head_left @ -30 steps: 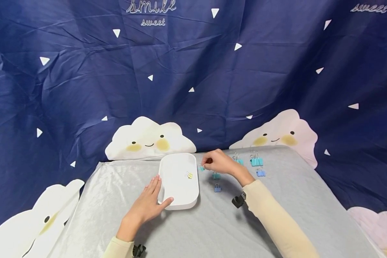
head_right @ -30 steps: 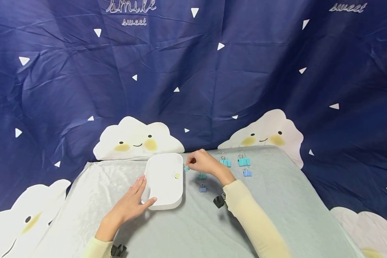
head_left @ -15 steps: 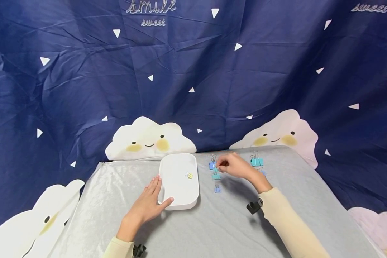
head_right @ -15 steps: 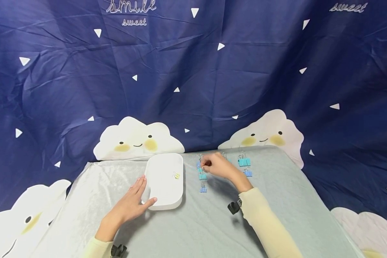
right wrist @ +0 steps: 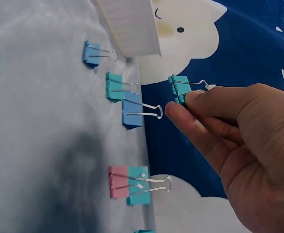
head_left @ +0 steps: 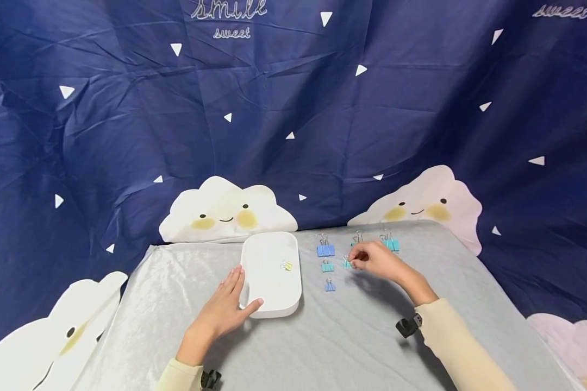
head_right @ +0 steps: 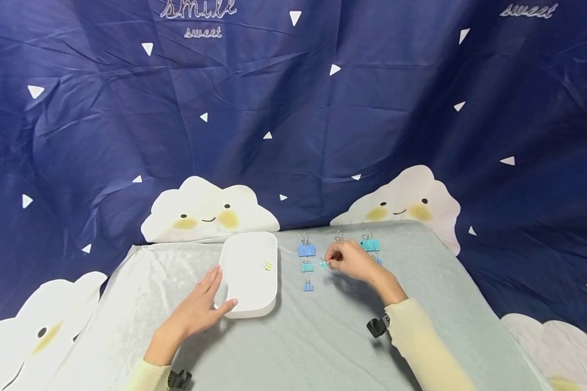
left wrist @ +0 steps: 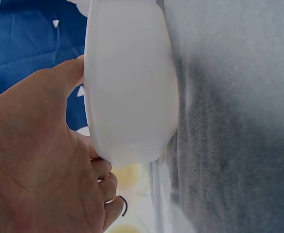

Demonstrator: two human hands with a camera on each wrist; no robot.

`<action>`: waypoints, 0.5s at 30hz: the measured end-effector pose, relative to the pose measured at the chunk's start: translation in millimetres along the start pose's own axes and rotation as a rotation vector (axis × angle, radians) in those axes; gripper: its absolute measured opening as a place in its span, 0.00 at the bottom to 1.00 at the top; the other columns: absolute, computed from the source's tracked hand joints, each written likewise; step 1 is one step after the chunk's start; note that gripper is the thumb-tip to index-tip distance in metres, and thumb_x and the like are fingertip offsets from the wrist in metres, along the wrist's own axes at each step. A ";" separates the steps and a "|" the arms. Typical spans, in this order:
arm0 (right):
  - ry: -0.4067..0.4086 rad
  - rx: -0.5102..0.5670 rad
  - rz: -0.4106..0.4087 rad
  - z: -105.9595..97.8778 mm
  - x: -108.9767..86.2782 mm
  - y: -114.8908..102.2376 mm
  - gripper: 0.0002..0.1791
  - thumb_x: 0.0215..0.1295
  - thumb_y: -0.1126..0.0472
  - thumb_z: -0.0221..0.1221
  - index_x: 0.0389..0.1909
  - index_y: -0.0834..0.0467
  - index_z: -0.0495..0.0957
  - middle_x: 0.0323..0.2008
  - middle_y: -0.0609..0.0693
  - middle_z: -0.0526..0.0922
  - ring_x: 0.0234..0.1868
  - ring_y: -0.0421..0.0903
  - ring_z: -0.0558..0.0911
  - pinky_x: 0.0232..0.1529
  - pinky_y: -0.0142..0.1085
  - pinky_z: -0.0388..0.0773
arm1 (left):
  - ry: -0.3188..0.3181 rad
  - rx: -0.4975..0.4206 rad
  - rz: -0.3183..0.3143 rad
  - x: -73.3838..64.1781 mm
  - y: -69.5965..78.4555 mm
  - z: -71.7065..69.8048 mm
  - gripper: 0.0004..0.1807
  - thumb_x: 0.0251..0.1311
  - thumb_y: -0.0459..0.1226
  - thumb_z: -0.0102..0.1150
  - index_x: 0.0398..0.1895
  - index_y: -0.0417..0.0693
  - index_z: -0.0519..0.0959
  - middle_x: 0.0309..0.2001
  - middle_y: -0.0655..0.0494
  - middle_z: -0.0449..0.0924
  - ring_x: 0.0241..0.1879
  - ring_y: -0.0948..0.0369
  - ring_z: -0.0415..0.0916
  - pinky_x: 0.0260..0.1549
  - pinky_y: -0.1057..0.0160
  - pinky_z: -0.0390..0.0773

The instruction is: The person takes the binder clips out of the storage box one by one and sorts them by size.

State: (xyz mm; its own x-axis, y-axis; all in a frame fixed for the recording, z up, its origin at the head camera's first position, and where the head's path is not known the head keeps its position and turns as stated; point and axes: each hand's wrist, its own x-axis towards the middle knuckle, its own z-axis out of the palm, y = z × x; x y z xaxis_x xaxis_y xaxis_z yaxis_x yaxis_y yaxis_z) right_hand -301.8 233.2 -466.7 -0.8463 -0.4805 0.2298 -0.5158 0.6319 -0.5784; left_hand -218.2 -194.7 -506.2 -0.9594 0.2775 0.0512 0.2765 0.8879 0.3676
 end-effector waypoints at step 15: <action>0.010 0.031 0.016 6.0 -41.1 30.3 0.10 0.63 0.77 0.65 0.32 0.59 0.84 0.32 0.47 0.86 0.33 0.34 0.83 0.35 0.29 0.86 | -0.006 0.002 -0.008 -1.2 -0.5 -0.6 0.58 0.71 0.68 0.53 0.85 0.33 0.50 0.87 0.41 0.44 0.87 0.45 0.43 0.85 0.40 0.52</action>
State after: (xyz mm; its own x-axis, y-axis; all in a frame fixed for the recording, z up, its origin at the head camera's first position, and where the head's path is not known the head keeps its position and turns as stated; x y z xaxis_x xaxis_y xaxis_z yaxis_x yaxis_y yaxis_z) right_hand -281.9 268.4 -498.5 -0.8556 -0.4648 0.2279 -0.4983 0.6203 -0.6057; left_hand -217.1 -195.7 -505.8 -0.9611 0.2728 0.0432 0.2693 0.8909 0.3658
